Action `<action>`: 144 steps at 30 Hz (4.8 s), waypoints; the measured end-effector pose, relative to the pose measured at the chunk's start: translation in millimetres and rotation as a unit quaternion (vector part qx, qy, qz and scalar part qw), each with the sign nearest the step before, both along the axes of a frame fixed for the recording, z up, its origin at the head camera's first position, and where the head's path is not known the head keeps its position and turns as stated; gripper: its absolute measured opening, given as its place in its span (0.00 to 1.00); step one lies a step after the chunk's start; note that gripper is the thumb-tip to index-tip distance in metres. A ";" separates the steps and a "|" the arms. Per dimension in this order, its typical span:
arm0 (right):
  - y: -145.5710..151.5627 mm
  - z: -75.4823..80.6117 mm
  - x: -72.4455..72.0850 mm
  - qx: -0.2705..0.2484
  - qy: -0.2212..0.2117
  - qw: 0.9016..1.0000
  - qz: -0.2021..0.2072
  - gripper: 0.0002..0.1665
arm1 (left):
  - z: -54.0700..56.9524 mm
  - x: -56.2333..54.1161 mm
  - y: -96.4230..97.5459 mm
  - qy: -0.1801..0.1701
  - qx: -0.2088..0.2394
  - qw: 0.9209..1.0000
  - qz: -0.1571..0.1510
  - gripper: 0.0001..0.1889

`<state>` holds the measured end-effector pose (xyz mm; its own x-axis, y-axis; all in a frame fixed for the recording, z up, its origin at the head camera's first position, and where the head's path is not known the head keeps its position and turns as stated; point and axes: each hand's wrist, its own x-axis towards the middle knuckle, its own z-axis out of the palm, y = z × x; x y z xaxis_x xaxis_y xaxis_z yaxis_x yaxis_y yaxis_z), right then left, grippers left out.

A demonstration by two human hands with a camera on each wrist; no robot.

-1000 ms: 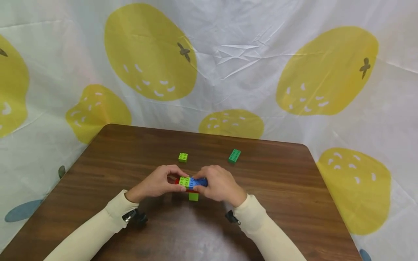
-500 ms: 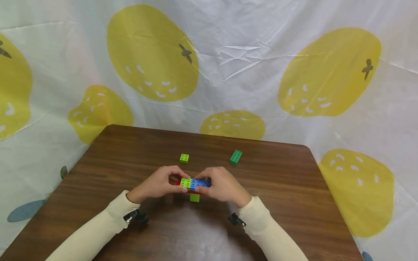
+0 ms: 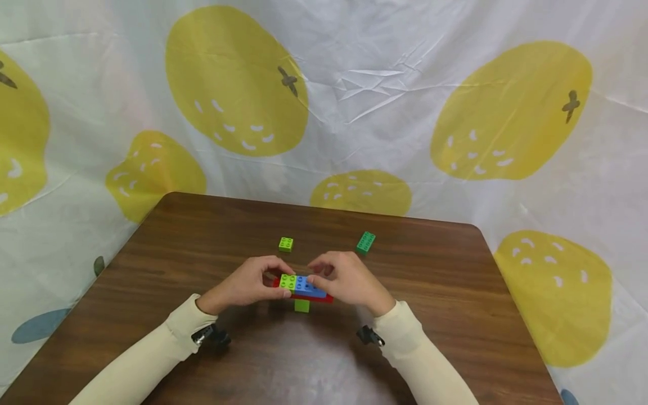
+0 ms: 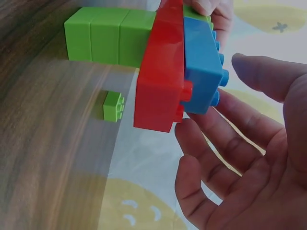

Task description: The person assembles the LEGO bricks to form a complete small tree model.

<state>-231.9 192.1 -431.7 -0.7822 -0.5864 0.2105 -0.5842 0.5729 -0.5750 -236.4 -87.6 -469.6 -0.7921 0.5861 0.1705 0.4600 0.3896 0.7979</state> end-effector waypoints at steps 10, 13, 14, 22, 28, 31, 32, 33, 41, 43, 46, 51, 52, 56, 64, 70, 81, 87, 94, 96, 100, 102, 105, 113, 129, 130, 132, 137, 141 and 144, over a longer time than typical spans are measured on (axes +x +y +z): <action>3.8 -4.4 -11.8 -0.034 0.009 0.999 -0.036 0.12 | 0.2 0.2 -3.1 -0.009 0.002 1.000 0.006 0.21; 9.4 -7.9 -19.8 -0.049 0.013 0.997 -0.050 0.10 | -1.0 0.7 -3.8 -0.012 0.005 1.000 0.007 0.21; 11.6 -9.1 -22.5 -0.054 0.014 0.997 -0.054 0.10 | -1.1 0.9 -3.8 -0.012 0.005 1.000 0.008 0.21; 30.6 -19.2 -45.0 -0.062 0.025 0.993 -0.099 0.11 | -0.7 0.4 -4.2 -0.010 0.008 1.000 0.012 0.22; 42.8 -29.7 -58.6 -0.056 -0.005 0.990 -0.133 0.14 | -4.0 2.5 -6.9 -0.008 0.008 1.000 0.013 0.22; 49.0 -34.8 -65.9 -0.060 -0.020 0.987 -0.147 0.15 | -5.9 3.4 -8.2 -0.008 0.008 1.000 0.016 0.22; 51.2 -36.1 -68.5 -0.060 -0.024 0.986 -0.151 0.16 | -6.0 3.5 -8.4 -0.008 0.009 1.000 0.016 0.22; 53.4 -36.9 -71.1 -0.060 -0.027 0.986 -0.155 0.17 | -5.9 3.5 -8.5 -0.009 0.009 1.000 0.017 0.22; 69.2 -48.8 -93.1 -0.059 -0.030 0.979 -0.194 0.26 | -6.7 3.5 -8.9 -0.014 0.012 1.000 0.016 0.21; 72.9 -53.0 -99.4 -0.057 -0.036 0.976 -0.205 0.27 | -6.4 3.9 -8.6 -0.016 0.013 1.000 0.016 0.21; 77.3 -58.1 -107.8 -0.051 -0.051 0.974 -0.215 0.31 | -5.4 4.7 -8.0 -0.019 0.016 1.000 0.018 0.21; 82.5 -64.0 -116.9 -0.019 -0.069 0.975 -0.212 0.39 | -6.2 5.5 -7.7 -0.018 0.016 1.000 0.019 0.21; 83.5 -64.8 -118.3 -0.011 -0.072 0.975 -0.211 0.40 | -6.5 5.3 -7.6 -0.017 0.015 1.000 0.018 0.21; 87.1 -65.6 -121.4 0.019 -0.079 0.977 -0.199 0.41 | -7.6 3.3 -7.4 -0.013 0.014 1.000 0.019 0.21; 90.3 -65.5 -119.9 0.066 -0.065 0.982 -0.167 0.37 | -6.3 2.5 -8.1 -0.013 0.013 1.000 0.022 0.21; 88.9 -65.7 -117.6 0.057 -0.046 0.985 -0.159 0.30 | -7.6 4.1 -8.4 -0.016 0.014 1.000 0.021 0.21; 82.0 -56.8 -103.8 0.059 -0.039 0.983 -0.167 0.23 | -5.6 4.5 -8.7 -0.013 0.007 1.000 0.024 0.21; 75.1 -47.6 -94.4 0.047 -0.018 0.986 -0.160 0.24 | -4.8 4.9 -7.6 -0.014 0.005 1.000 0.026 0.21; 62.6 -31.4 -77.1 0.018 -0.027 0.988 -0.149 0.23 | -4.8 4.4 -6.5 -0.012 0.009 1.000 0.025 0.21; 58.4 -26.8 -72.3 0.008 -0.022 0.990 -0.140 0.22 | -4.7 4.4 -6.7 -0.014 0.012 1.000 0.024 0.21; 49.0 -19.1 -60.7 -0.020 -0.005 0.992 -0.122 0.21 | -4.5 4.9 -7.3 -0.016 0.013 0.999 0.024 0.21; 44.2 -15.5 -53.7 -0.029 0.002 0.993 -0.115 0.20 | -5.0 5.2 -7.5 -0.016 0.012 1.000 0.024 0.21; 37.3 -9.4 -43.8 -0.035 0.013 0.994 -0.104 0.19 | -6.1 5.1 -7.6 -0.015 0.011 1.000 0.023 0.21; 23.3 3.3 -23.3 -0.050 0.040 0.995 -0.073 0.18 | -6.9 5.1 -6.7 -0.017 0.020 0.999 0.025 0.21; -1.5 -1.0 2.6 -0.045 0.071 0.996 -0.018 0.19 | -9.1 6.5 -4.1 -0.001 0.019 1.000 0.015 0.20; -2.6 -1.2 3.4 -0.044 0.075 0.996 -0.015 0.19 | -9.1 6.6 -4.1 -0.001 0.018 1.000 0.014 0.20; -4.4 -1.1 5.1 -0.043 0.081 0.996 -0.007 0.19 | -9.3 6.7 -3.8 0.000 0.016 1.000 0.016 0.20; -8.5 -0.1 8.9 -0.047 0.089 0.995 0.010 0.19 | -9.2 6.6 -3.5 0.005 0.018 1.000 0.020 0.21; -10.4 -3.3 11.3 -0.045 0.089 0.995 0.015 0.19 | -10.1 6.5 -4.2 0.004 0.018 1.000 0.019 0.21; -11.5 -6.4 13.1 -0.042 0.088 0.995 0.018 0.19 | -11.5 6.8 -5.2 0.004 0.017 1.000 0.018 0.21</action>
<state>-218.8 180.5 -438.1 -0.7071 -0.5885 0.3921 -0.6999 0.5031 -0.5070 -229.6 -92.8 -481.1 -0.8115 0.5506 0.1959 0.4520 0.3788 0.8076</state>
